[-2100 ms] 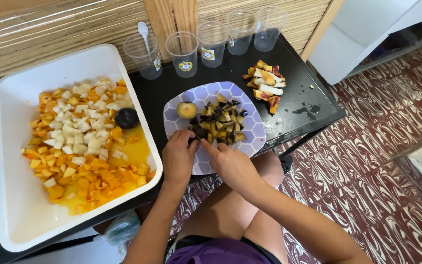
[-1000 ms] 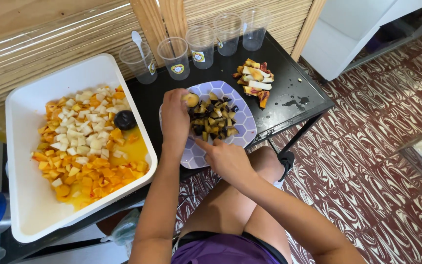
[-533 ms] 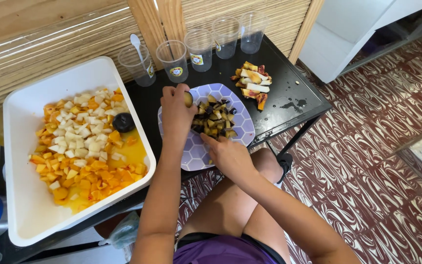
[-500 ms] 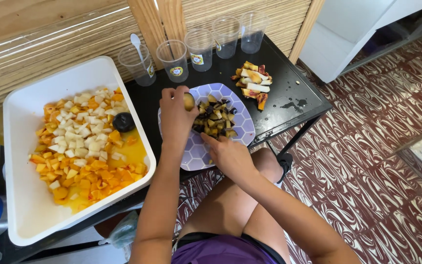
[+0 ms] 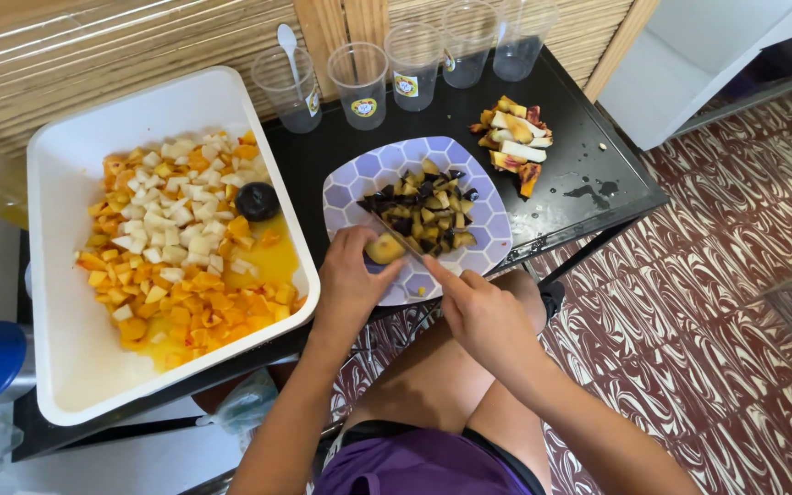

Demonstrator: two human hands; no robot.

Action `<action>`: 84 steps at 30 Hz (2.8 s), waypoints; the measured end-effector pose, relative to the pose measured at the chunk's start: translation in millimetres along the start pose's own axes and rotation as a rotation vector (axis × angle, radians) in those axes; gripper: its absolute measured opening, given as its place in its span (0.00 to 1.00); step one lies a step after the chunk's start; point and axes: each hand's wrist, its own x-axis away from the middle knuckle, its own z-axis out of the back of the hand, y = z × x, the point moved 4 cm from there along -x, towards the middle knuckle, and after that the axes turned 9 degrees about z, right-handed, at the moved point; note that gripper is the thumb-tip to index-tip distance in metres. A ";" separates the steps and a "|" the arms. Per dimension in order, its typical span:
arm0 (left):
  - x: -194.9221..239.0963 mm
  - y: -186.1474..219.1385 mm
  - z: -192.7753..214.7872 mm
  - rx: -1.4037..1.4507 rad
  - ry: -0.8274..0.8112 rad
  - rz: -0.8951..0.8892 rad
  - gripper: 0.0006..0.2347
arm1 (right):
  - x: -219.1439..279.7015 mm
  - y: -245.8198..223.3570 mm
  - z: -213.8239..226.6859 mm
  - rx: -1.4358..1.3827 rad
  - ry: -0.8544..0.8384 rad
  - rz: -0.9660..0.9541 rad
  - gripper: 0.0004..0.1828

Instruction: The person peels a dark-skinned fruit by hand and places the pieces on a patterned plate. Then, using a knife, the person cuts the fruit into smaller pieces on the plate. A tray of diced orange and white fruit is visible nearby.

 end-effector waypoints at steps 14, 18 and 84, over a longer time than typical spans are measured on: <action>7.3 -1.4 5.3 0.122 -0.004 -0.117 0.15 | -14.8 -29.3 -17.1 0.179 0.014 0.054 0.26; 5.1 -5.5 1.3 0.129 -0.005 -0.081 0.13 | -38.4 -12.3 -36.8 0.126 0.022 0.092 0.26; 2.5 -3.8 -7.2 -0.035 -0.094 -0.055 0.05 | -20.2 11.9 -9.0 0.111 -0.120 0.096 0.26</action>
